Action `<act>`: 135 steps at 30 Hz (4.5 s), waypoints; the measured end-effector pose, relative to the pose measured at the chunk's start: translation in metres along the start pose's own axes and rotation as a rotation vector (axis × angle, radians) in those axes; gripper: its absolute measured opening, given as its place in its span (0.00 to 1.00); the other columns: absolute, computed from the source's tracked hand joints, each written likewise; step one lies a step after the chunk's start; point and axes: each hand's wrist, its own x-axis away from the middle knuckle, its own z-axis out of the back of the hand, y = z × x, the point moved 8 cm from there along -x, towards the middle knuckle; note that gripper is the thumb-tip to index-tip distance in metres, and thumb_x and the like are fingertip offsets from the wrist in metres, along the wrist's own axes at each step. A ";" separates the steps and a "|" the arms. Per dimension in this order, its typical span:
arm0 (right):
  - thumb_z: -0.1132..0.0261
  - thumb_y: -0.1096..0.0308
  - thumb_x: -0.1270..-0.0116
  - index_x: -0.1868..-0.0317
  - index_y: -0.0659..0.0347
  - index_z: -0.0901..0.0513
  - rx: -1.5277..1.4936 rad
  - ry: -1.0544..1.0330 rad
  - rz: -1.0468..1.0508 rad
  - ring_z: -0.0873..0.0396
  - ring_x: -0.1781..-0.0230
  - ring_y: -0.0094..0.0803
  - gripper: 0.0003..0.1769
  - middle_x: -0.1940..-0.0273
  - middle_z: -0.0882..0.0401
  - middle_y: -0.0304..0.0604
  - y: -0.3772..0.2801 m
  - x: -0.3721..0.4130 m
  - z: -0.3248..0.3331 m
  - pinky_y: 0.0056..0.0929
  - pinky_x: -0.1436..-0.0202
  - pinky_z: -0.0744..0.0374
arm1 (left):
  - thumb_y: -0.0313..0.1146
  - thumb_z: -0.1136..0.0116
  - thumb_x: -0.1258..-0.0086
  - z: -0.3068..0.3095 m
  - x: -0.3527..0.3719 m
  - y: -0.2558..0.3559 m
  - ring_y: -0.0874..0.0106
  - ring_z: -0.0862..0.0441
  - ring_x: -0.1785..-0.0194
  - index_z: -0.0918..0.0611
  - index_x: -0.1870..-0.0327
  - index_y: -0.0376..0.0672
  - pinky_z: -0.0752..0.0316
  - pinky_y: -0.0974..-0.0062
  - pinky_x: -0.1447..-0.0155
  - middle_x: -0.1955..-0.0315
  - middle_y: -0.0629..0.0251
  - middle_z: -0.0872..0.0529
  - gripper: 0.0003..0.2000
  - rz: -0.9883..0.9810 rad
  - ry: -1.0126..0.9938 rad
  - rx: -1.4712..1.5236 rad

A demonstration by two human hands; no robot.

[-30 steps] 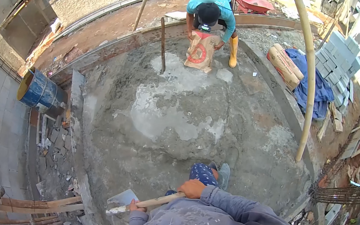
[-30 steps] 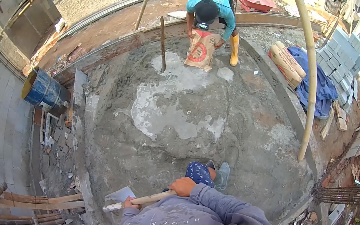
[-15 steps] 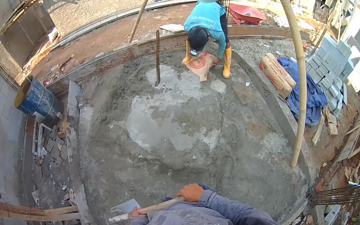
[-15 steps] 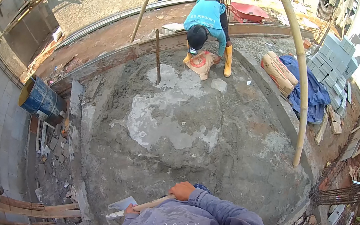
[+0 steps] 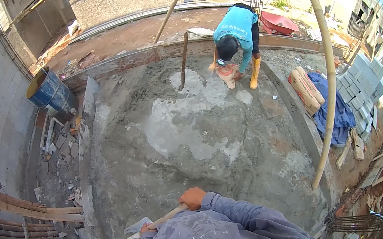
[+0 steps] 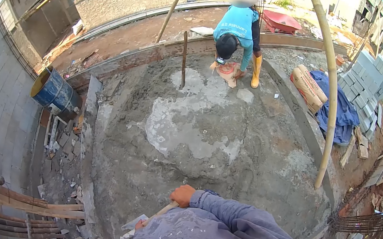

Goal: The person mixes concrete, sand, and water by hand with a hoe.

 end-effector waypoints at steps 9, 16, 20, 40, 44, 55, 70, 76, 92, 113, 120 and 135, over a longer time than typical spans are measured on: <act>0.30 0.66 0.48 0.55 0.51 0.13 -0.014 -0.060 -0.051 0.14 0.56 0.52 0.17 0.61 0.12 0.49 -0.008 0.017 -0.009 0.50 0.54 0.19 | 0.40 0.43 0.31 0.008 0.011 -0.019 0.62 0.21 0.54 0.23 0.54 0.39 0.23 0.55 0.46 0.60 0.61 0.18 0.14 -0.117 -0.155 -0.118; 0.30 0.66 0.47 0.57 0.55 0.13 -0.093 -0.067 -0.140 0.14 0.57 0.52 0.15 0.63 0.13 0.51 -0.017 0.042 0.000 0.49 0.55 0.19 | 0.45 0.47 0.22 0.016 -0.001 -0.027 0.66 0.21 0.58 0.25 0.63 0.44 0.23 0.58 0.47 0.67 0.69 0.20 0.13 -0.085 -0.193 -0.290; 0.30 0.67 0.46 0.57 0.56 0.13 -0.149 -0.073 -0.164 0.14 0.58 0.52 0.14 0.62 0.13 0.51 -0.018 0.051 -0.003 0.49 0.55 0.19 | 0.46 0.49 0.22 0.023 -0.016 -0.032 0.61 0.22 0.60 0.27 0.64 0.48 0.25 0.48 0.46 0.68 0.67 0.22 0.13 0.110 -0.057 -0.039; 0.28 0.63 0.49 0.53 0.53 0.14 -0.146 -0.075 -0.094 0.16 0.51 0.53 0.19 0.57 0.13 0.50 -0.010 0.015 0.008 0.50 0.50 0.20 | 0.43 0.44 0.24 -0.007 -0.010 0.019 0.69 0.24 0.70 0.27 0.65 0.52 0.22 0.54 0.62 0.75 0.75 0.25 0.10 0.133 0.027 0.157; 0.30 0.67 0.47 0.54 0.52 0.15 -0.114 -0.032 0.001 0.14 0.57 0.54 0.17 0.62 0.13 0.51 -0.019 0.001 0.007 0.51 0.56 0.18 | 0.44 0.45 0.23 0.009 -0.010 0.022 0.68 0.24 0.68 0.27 0.65 0.51 0.22 0.54 0.60 0.74 0.72 0.25 0.11 0.110 -0.020 0.217; 0.31 0.68 0.47 0.53 0.54 0.14 -0.112 -0.152 -0.019 0.14 0.56 0.55 0.18 0.60 0.12 0.53 -0.032 -0.001 -0.005 0.51 0.54 0.18 | 0.49 0.52 0.22 0.047 -0.016 -0.034 0.53 0.22 0.56 0.26 0.63 0.44 0.25 0.42 0.44 0.66 0.58 0.22 0.17 0.054 -0.034 0.115; 0.29 0.55 0.40 0.45 0.65 0.22 -0.478 -0.792 -0.061 0.16 0.53 0.57 0.28 0.58 0.15 0.61 -0.005 -0.048 -0.160 0.48 0.47 0.21 | 0.38 0.36 0.30 0.081 -0.091 -0.109 0.69 0.24 0.73 0.21 0.61 0.44 0.24 0.66 0.67 0.75 0.65 0.21 0.09 0.053 0.495 0.306; 0.30 0.63 0.40 0.46 0.67 0.23 -0.897 -0.840 -0.474 0.21 0.73 0.39 0.25 0.70 0.21 0.49 0.015 -0.112 -0.303 0.37 0.69 0.25 | 0.32 0.34 0.32 0.028 -0.124 -0.077 0.70 0.23 0.77 0.21 0.66 0.37 0.23 0.69 0.72 0.76 0.63 0.21 0.09 0.029 0.449 0.158; 0.34 0.72 0.37 0.55 0.64 0.23 -1.237 -0.608 -0.789 0.26 0.82 0.24 0.11 0.74 0.24 0.38 0.307 -0.037 -0.337 0.30 0.83 0.28 | 0.21 0.37 0.36 -0.250 -0.198 -0.235 0.67 0.21 0.78 0.27 0.59 0.26 0.20 0.67 0.76 0.75 0.57 0.21 0.11 -0.014 0.336 -0.165; 0.26 0.62 0.39 0.46 0.66 0.16 -0.243 -0.875 -0.293 0.15 0.73 0.35 0.23 0.70 0.14 0.48 0.559 -0.014 0.114 0.35 0.66 0.17 | 0.31 0.35 0.30 -0.553 -0.206 -0.313 0.71 0.24 0.63 0.27 0.51 0.44 0.21 0.67 0.53 0.64 0.64 0.23 0.13 0.128 0.060 1.048; 0.27 0.75 0.49 0.57 0.56 0.15 0.318 -0.296 0.038 0.15 0.63 0.40 0.16 0.65 0.14 0.40 0.694 -0.143 0.245 0.41 0.59 0.19 | 0.35 0.37 0.24 -0.717 -0.205 -0.169 0.70 0.22 0.56 0.26 0.54 0.43 0.24 0.62 0.39 0.61 0.66 0.23 0.10 -0.134 -0.386 1.183; 0.27 0.60 0.40 0.42 0.62 0.21 -0.625 -0.749 -0.202 0.16 0.54 0.57 0.27 0.57 0.15 0.58 0.355 0.067 -0.234 0.47 0.47 0.22 | 0.30 0.36 0.30 -0.159 -0.191 -0.253 0.71 0.25 0.76 0.25 0.62 0.40 0.24 0.68 0.70 0.77 0.65 0.24 0.08 -0.126 0.469 0.382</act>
